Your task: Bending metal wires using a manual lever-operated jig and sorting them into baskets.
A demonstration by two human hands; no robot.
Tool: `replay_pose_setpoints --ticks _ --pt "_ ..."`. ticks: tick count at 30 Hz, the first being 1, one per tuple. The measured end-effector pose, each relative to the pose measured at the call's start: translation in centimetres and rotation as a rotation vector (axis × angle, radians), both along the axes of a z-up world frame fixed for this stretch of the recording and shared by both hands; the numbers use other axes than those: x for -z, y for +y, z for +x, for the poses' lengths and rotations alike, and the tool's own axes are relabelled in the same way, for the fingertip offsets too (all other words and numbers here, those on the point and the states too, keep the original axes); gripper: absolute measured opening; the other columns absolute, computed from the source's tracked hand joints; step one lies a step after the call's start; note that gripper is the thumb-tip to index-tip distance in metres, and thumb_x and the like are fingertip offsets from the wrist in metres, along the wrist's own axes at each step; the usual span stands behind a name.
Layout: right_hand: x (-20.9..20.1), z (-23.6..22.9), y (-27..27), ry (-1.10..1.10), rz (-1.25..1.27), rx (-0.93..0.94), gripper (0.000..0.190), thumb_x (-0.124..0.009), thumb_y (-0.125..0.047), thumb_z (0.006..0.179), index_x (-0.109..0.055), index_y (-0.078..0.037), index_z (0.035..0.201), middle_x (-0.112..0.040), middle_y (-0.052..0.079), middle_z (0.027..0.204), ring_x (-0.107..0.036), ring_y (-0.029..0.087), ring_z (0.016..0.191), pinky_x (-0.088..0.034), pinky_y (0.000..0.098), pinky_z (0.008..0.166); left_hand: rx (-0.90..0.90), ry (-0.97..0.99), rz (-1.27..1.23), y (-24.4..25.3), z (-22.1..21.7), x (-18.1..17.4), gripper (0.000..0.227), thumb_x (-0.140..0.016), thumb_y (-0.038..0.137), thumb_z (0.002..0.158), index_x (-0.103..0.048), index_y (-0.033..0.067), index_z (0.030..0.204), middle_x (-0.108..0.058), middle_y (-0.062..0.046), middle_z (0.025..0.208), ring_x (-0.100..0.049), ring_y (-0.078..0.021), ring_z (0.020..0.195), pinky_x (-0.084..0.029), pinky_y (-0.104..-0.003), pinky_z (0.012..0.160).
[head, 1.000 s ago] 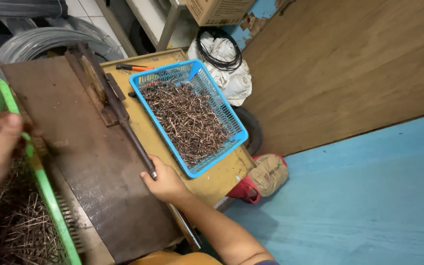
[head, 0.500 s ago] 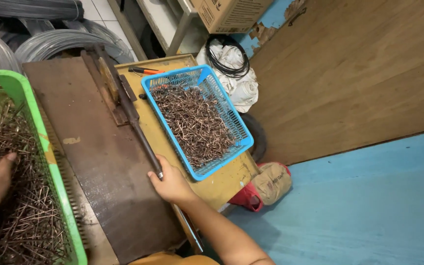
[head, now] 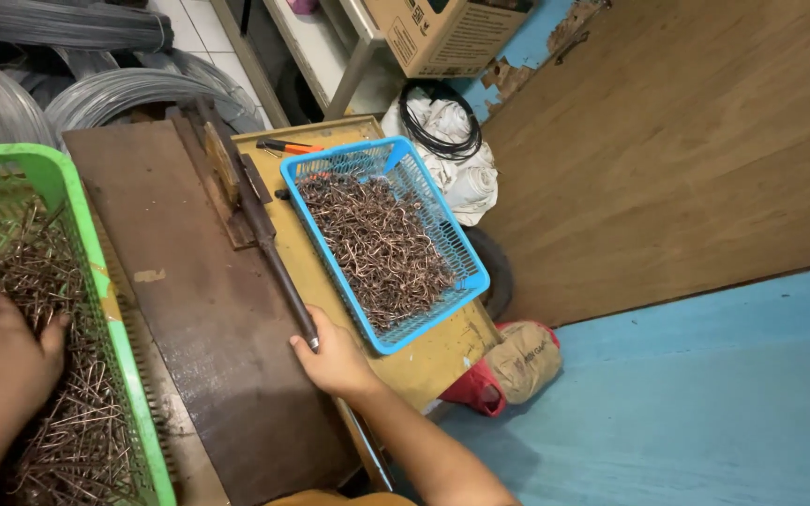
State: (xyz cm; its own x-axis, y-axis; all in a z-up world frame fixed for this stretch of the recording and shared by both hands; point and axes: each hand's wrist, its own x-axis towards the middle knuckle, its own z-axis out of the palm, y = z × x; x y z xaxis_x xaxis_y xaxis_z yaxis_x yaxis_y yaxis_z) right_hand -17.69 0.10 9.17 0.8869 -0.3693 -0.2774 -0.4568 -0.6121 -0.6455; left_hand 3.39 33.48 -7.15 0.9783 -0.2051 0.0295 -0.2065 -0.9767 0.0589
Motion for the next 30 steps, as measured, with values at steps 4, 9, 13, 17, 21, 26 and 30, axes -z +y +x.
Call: replay_pose_setpoints --ticks 4,9,13,17,21,26,30 --pt "-0.5 0.1 0.1 0.042 -0.02 0.003 0.054 -0.062 -0.024 0.1 -0.055 -0.014 0.153 -0.067 0.006 0.082 -0.065 0.025 0.07 -0.052 0.0401 0.065 0.072 -0.023 0.289 -0.2 -1.3 -1.2 0.079 -0.046 0.062 0.109 -0.064 0.0052 0.161 -0.081 -0.016 0.123 -0.084 -0.0288 0.086 -0.066 -0.036 0.084" --pt "0.5 0.1 -0.2 0.022 -0.037 -0.009 0.053 -0.062 -0.024 0.1 -0.056 -0.013 0.152 -0.067 0.007 0.079 -0.065 0.026 0.068 -0.052 0.041 0.064 0.028 0.081 0.179 0.4 0.0 -1.3 0.055 -0.059 0.051 0.107 -0.073 0.0166 0.148 -0.087 -0.012 0.111 -0.088 -0.0273 0.091 -0.07 -0.035 0.084" --pt "0.2 0.1 -0.1 0.014 -0.029 -0.012 0.053 -0.062 -0.023 0.1 -0.055 -0.011 0.152 -0.067 0.008 0.082 -0.065 0.025 0.069 -0.053 0.0401 0.065 0.044 0.039 0.187 0.4 0.5 -2.7 0.078 -0.067 0.044 0.098 -0.058 0.0286 0.174 -0.09 -0.008 0.106 -0.09 -0.0195 0.087 -0.072 -0.03 0.082" --pt "0.7 0.1 -0.3 0.004 -0.048 -0.02 0.055 -0.063 -0.023 0.1 -0.055 -0.01 0.153 -0.069 0.009 0.083 -0.067 0.027 0.07 -0.054 0.0406 0.065 0.041 0.054 0.176 1.0 0.5 -1.6 0.07 -0.066 0.044 0.097 -0.063 0.0336 0.166 -0.087 -0.008 0.118 -0.089 -0.0216 0.093 -0.07 -0.032 0.088" --pt "0.7 0.1 -0.4 -0.005 -0.06 -0.026 0.052 -0.063 -0.023 0.1 -0.057 -0.012 0.15 -0.067 0.007 0.081 -0.066 0.026 0.07 -0.053 0.0407 0.065 0.045 -0.002 0.054 1.6 0.8 -1.2 0.066 -0.069 0.04 0.093 -0.071 0.0269 0.158 -0.086 -0.009 0.115 -0.086 -0.0249 0.094 -0.07 -0.032 0.084" --pt "0.8 0.0 -0.4 -0.001 -0.059 -0.027 0.052 -0.063 -0.023 0.1 -0.057 -0.012 0.151 -0.064 0.005 0.077 -0.063 0.024 0.066 -0.051 0.0396 0.062 0.083 -0.047 -0.116 2.4 1.0 -0.7 0.072 -0.072 0.025 0.09 -0.072 0.0157 0.161 -0.086 -0.014 0.12 -0.084 -0.0298 0.099 -0.07 -0.036 0.089" --pt "1.2 -0.1 -0.5 -0.039 -0.058 -0.036 0.049 -0.064 -0.023 0.1 -0.059 -0.01 0.147 -0.064 0.005 0.076 -0.063 0.025 0.065 -0.052 0.0391 0.061 0.053 -0.04 -0.065 3.7 1.5 0.4 0.051 -0.07 0.031 0.097 -0.08 0.0225 0.146 -0.084 -0.008 0.102 -0.079 -0.0198 0.077 -0.067 -0.028 0.075"
